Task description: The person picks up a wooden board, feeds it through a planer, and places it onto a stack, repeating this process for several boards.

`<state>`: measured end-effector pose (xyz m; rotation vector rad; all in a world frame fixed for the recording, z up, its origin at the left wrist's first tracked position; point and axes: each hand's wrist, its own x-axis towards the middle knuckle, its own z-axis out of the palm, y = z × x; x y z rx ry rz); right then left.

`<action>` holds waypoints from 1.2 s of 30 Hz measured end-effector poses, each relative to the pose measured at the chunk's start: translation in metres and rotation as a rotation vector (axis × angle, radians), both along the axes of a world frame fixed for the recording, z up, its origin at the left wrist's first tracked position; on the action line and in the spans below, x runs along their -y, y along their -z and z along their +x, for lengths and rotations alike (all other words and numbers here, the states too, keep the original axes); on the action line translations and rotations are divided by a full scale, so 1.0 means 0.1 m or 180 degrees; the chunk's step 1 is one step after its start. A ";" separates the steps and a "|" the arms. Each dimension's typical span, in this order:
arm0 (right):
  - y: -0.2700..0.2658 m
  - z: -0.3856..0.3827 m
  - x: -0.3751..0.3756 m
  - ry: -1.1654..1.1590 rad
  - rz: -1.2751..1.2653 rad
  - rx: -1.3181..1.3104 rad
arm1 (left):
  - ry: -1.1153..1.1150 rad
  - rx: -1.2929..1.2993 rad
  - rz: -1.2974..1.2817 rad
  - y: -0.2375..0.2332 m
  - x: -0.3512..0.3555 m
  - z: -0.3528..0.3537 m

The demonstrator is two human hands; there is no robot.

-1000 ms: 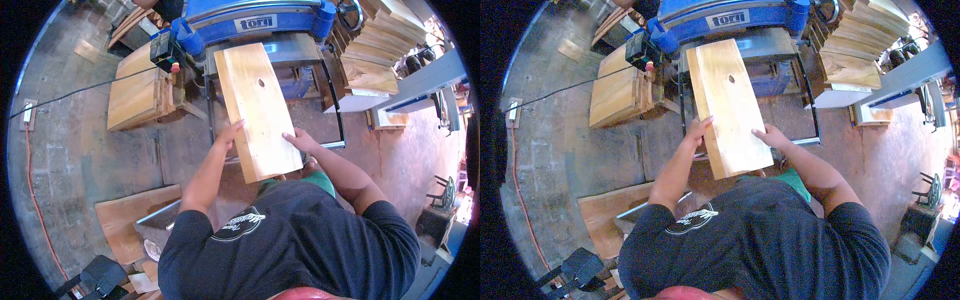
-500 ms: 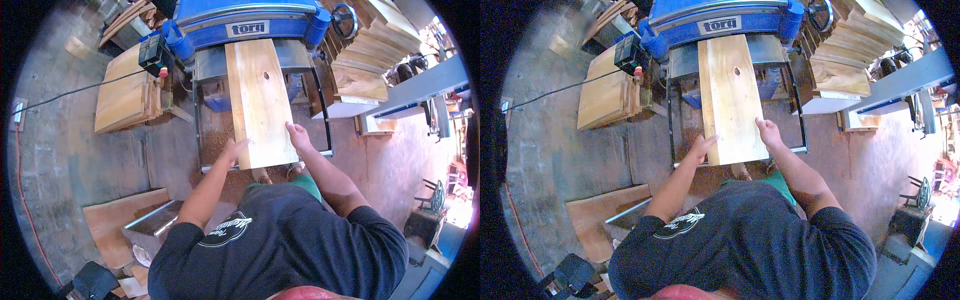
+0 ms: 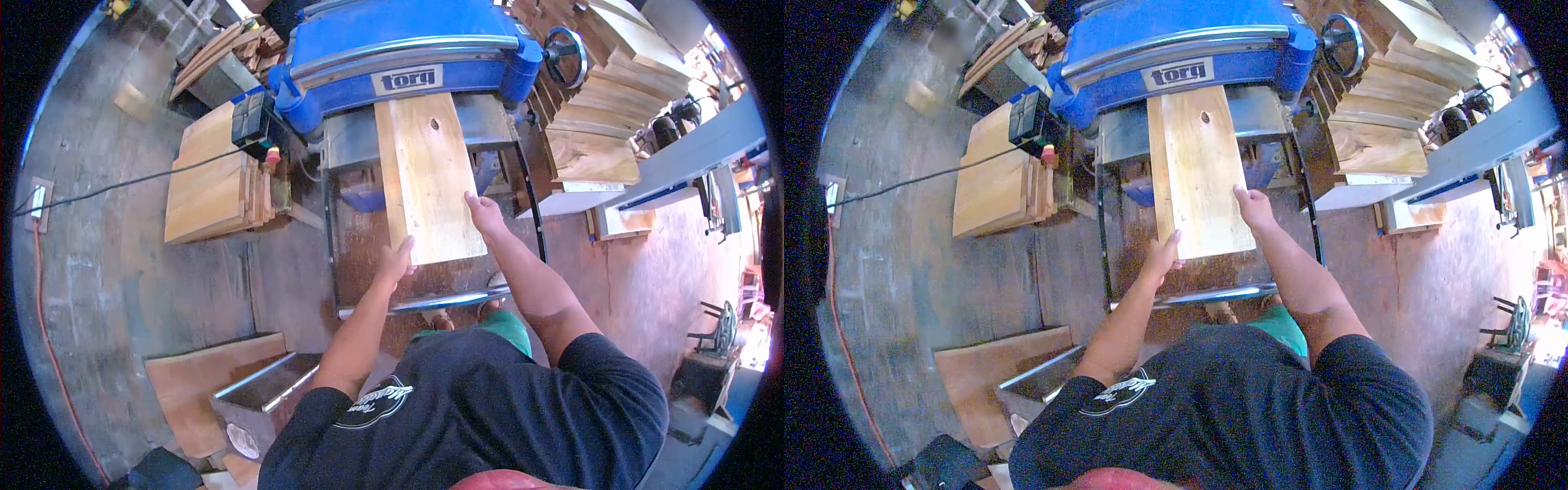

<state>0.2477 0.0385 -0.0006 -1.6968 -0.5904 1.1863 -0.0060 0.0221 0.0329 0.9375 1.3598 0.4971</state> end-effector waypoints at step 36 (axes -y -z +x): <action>-2.64 4.91 -1.50 0.2030 0.1291 -0.0536 | -0.0986 -0.1076 0.0158 0.33 -1.05 0.19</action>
